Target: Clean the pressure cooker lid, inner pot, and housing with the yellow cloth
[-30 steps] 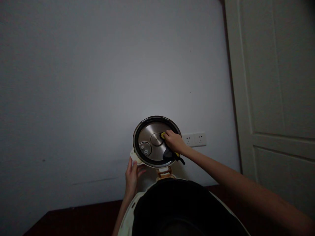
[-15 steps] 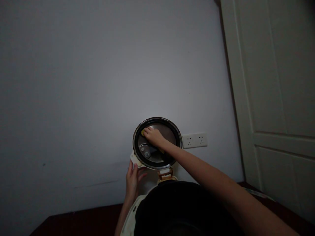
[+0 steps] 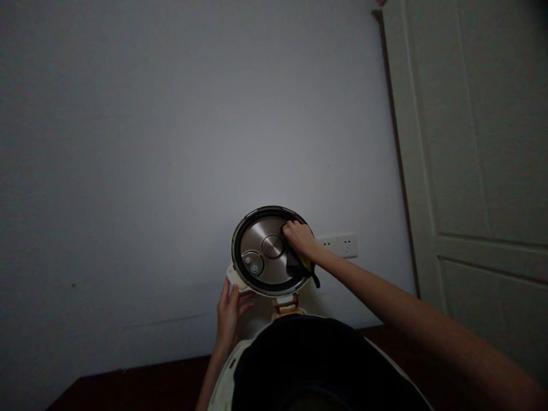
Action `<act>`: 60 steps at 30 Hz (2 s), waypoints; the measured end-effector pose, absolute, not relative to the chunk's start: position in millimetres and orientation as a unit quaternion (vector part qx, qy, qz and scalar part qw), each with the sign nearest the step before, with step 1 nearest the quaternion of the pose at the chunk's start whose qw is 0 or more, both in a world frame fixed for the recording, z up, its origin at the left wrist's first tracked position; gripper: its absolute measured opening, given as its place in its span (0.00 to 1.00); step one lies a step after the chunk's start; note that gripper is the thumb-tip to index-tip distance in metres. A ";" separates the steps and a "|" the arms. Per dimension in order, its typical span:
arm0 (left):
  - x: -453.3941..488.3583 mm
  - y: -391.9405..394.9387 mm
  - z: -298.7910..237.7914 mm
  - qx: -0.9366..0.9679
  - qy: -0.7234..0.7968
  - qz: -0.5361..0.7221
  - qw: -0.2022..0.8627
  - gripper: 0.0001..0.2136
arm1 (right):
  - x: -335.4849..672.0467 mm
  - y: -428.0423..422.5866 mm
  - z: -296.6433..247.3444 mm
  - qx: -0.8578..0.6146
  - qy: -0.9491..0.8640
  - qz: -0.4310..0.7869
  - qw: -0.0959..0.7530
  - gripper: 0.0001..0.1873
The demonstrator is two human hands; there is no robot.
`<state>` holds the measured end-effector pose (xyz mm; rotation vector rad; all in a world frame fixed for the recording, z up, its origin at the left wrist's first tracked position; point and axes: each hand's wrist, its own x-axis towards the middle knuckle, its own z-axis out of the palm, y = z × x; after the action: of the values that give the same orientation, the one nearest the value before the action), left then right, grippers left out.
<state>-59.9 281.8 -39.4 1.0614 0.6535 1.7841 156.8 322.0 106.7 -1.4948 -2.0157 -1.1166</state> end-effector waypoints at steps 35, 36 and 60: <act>-61.5 282.4 -40.7 0.467 0.284 0.720 0.428 0.30 | 160.0 329.8 91.3 -0.516 -0.738 -0.397 0.178 0.17; -61.4 282.2 -40.2 0.467 0.283 0.720 0.428 0.30 | 161.7 326.0 85.4 -0.517 -0.741 -0.392 0.173 0.17; -59.6 284.5 -42.0 0.460 0.287 0.719 0.436 0.27 | 125.3 299.5 45.4 -0.370 -0.893 -0.218 0.135 0.13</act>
<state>-59.6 284.5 -42.0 1.1446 0.7134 1.7883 125.3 299.5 45.4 -1.0716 -2.5878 -0.6304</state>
